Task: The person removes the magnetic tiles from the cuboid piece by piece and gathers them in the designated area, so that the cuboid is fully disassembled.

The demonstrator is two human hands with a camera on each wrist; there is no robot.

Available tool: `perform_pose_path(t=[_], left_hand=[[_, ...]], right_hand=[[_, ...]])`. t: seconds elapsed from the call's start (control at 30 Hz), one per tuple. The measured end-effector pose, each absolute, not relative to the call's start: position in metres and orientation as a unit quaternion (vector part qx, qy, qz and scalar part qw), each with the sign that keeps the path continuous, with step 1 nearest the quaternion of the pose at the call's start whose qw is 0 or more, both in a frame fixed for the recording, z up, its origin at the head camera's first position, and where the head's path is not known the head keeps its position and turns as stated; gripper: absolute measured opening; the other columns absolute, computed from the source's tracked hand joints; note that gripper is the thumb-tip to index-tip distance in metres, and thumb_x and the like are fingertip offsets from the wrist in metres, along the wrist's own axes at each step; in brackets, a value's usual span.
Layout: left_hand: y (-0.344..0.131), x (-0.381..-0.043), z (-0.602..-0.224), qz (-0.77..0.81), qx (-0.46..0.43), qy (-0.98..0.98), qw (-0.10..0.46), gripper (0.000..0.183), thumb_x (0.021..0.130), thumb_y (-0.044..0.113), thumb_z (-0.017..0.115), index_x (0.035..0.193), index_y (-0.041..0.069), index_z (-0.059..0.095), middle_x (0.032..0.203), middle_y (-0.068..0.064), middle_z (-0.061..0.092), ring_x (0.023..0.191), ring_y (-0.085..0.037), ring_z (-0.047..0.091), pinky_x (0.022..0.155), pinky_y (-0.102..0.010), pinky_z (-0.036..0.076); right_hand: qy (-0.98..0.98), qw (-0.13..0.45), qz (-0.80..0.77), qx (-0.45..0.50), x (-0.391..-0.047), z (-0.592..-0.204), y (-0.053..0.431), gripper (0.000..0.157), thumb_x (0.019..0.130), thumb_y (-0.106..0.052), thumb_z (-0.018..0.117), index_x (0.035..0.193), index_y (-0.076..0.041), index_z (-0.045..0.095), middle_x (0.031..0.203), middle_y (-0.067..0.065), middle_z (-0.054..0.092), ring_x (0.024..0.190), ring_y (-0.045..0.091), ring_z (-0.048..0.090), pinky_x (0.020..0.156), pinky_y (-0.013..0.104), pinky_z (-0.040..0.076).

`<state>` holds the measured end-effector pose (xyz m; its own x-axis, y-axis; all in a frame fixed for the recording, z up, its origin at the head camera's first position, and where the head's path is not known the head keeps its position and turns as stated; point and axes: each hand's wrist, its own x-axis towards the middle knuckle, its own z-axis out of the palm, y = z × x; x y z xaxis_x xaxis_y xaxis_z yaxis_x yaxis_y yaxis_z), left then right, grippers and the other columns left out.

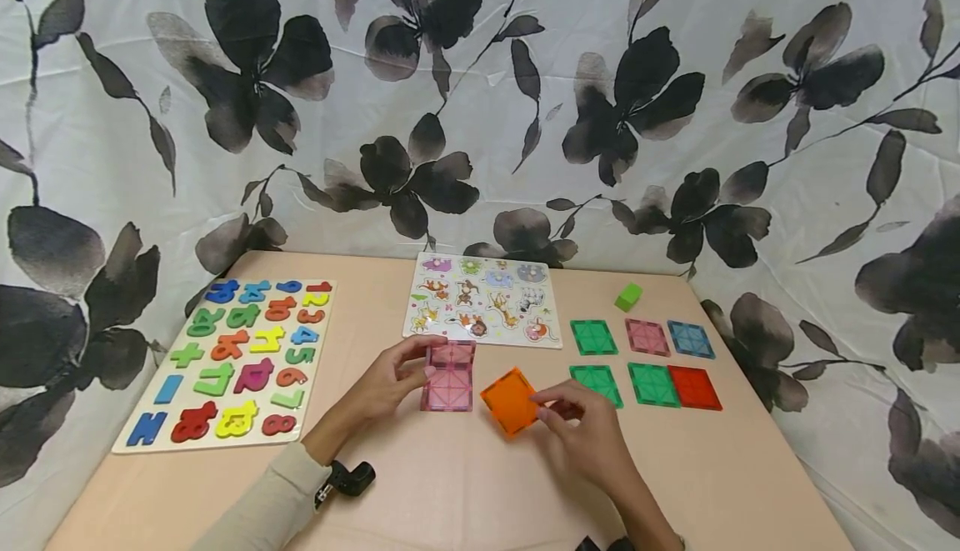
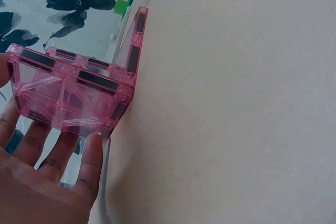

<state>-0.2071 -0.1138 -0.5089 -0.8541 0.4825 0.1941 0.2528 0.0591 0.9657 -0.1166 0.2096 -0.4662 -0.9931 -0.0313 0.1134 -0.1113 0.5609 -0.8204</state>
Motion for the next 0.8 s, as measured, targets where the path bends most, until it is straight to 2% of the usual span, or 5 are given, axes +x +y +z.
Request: perform_pose_path(t=[0.2, 0.43, 0.63, 0.8], left_hand=[[-0.113, -0.207, -0.508, 0.642, 0.253, 0.718, 0.094, 0.047, 0.105, -0.004, 0.059, 0.151, 0.003, 0.052, 0.15, -0.026, 0.055, 0.142, -0.048, 0.05, 0.108, -0.017, 0.049], [-0.114, -0.208, -0.509, 0.646, 0.248, 0.715, 0.102, 0.047, 0.106, -0.003, 0.058, 0.152, 0.005, 0.052, 0.151, -0.025, 0.054, 0.143, -0.047, 0.048, 0.107, -0.017, 0.05], [-0.115, -0.208, -0.509, 0.644, 0.248, 0.715, 0.106, 0.046, 0.107, 0.001, 0.058, 0.152, 0.005, 0.051, 0.152, -0.025, 0.053, 0.145, -0.048, 0.048, 0.106, -0.017, 0.05], [-0.115, -0.208, -0.508, 0.639, 0.243, 0.722, 0.103, 0.046, 0.106, 0.0, 0.059, 0.152, 0.007, 0.053, 0.152, -0.023, 0.055, 0.144, -0.046, 0.048, 0.107, -0.015, 0.049]], right_hand=[[-0.855, 0.019, 0.511, -0.084, -0.096, -0.482, 0.254, 0.023, 0.094, -0.002, 0.079, 0.112, -0.015, 0.082, 0.114, 0.006, 0.08, 0.084, 0.016, 0.074, 0.077, 0.02, 0.061], [-0.858, -0.011, 0.481, -0.18, -0.078, -0.491, 0.284, 0.024, 0.097, -0.003, 0.076, 0.12, -0.009, 0.08, 0.123, 0.011, 0.077, 0.089, 0.014, 0.074, 0.079, 0.017, 0.062], [-0.895, -0.031, 0.403, -0.187, -0.074, -0.494, 0.294, 0.024, 0.096, -0.011, 0.079, 0.12, -0.012, 0.08, 0.113, 0.006, 0.079, 0.087, 0.015, 0.069, 0.073, 0.014, 0.057], [-0.932, -0.011, 0.331, -0.148, -0.077, -0.486, 0.288, 0.024, 0.092, -0.014, 0.084, 0.116, -0.011, 0.081, 0.106, 0.003, 0.08, 0.082, 0.013, 0.067, 0.07, 0.014, 0.055]])
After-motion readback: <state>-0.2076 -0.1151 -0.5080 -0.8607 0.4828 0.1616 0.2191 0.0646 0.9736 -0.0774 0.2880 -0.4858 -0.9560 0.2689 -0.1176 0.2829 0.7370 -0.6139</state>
